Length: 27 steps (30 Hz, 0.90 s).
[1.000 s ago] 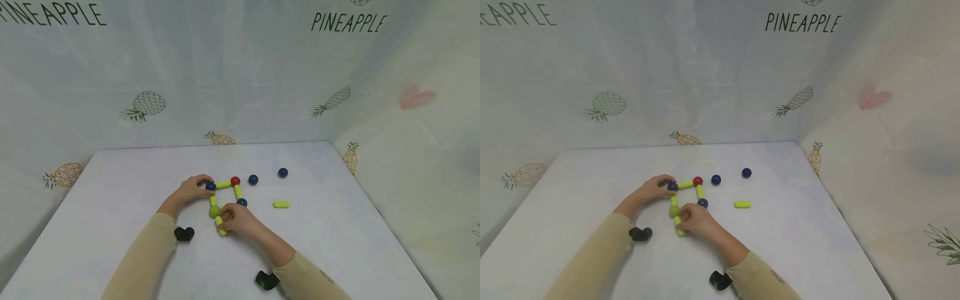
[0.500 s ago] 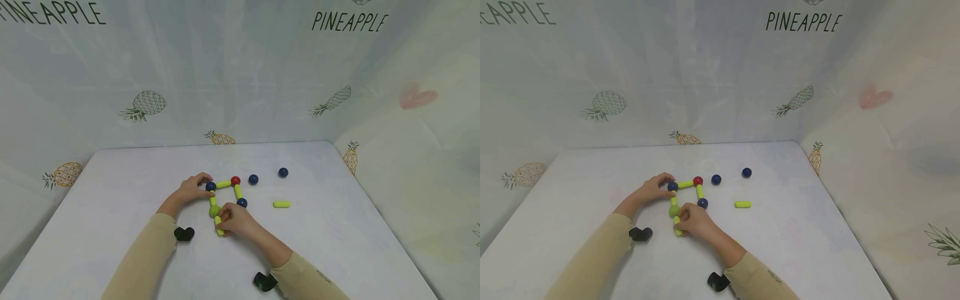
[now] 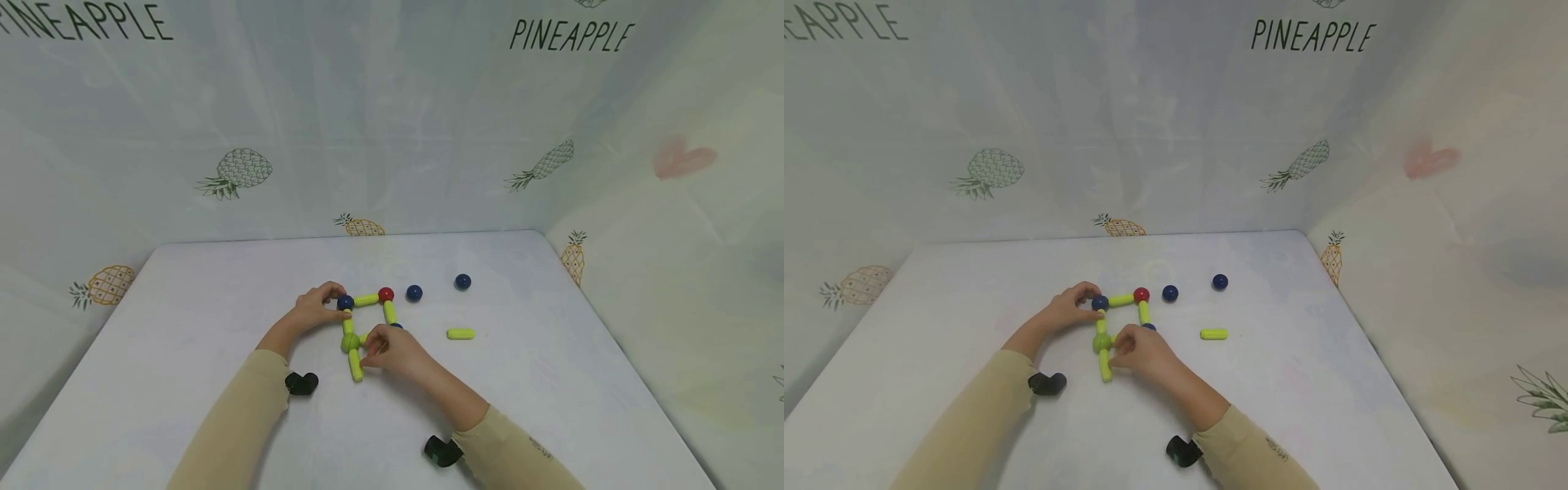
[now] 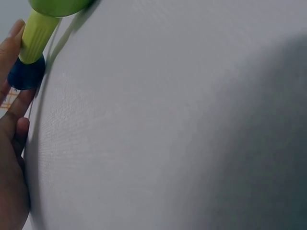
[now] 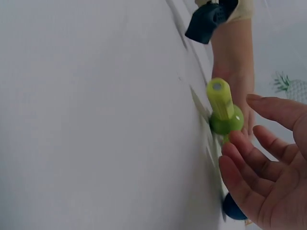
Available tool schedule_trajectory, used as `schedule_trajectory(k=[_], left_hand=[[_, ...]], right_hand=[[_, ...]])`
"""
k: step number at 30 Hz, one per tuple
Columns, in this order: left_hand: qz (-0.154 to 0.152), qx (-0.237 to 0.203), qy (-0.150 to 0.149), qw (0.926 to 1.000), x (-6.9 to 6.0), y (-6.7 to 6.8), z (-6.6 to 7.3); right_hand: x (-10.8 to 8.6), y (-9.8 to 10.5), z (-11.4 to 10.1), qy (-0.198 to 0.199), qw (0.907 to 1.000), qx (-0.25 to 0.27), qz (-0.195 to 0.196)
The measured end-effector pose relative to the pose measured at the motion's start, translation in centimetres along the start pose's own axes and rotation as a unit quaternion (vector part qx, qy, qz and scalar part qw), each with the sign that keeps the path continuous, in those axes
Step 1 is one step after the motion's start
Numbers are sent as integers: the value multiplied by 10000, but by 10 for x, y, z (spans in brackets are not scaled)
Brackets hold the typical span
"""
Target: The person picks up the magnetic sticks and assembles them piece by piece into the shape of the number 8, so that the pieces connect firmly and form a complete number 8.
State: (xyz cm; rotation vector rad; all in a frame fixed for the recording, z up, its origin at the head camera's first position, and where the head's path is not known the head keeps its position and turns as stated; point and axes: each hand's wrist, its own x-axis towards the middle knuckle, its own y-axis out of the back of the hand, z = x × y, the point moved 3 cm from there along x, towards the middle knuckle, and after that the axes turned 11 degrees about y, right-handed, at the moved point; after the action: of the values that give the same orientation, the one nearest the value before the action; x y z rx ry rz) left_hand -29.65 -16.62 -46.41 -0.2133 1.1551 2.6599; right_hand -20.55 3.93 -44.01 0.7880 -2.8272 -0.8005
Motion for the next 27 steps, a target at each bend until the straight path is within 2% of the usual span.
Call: schedule_trajectory(k=[6,17,21,27], left_hand=[[116,27,-24,9999,0,0,0],[294,186,-28,9994,1,-2,2],[359,250,-24,9990,0,-2,3],[327,267,10,9991,2,-5,2]], right_hand=[[-2,23,0,134,9993,-299,162],[3,65,8,-206,9924,-914,794],[5,78,10,-122,9895,-1038,1003],[16,91,24,-143,9879,-1110,1072]])
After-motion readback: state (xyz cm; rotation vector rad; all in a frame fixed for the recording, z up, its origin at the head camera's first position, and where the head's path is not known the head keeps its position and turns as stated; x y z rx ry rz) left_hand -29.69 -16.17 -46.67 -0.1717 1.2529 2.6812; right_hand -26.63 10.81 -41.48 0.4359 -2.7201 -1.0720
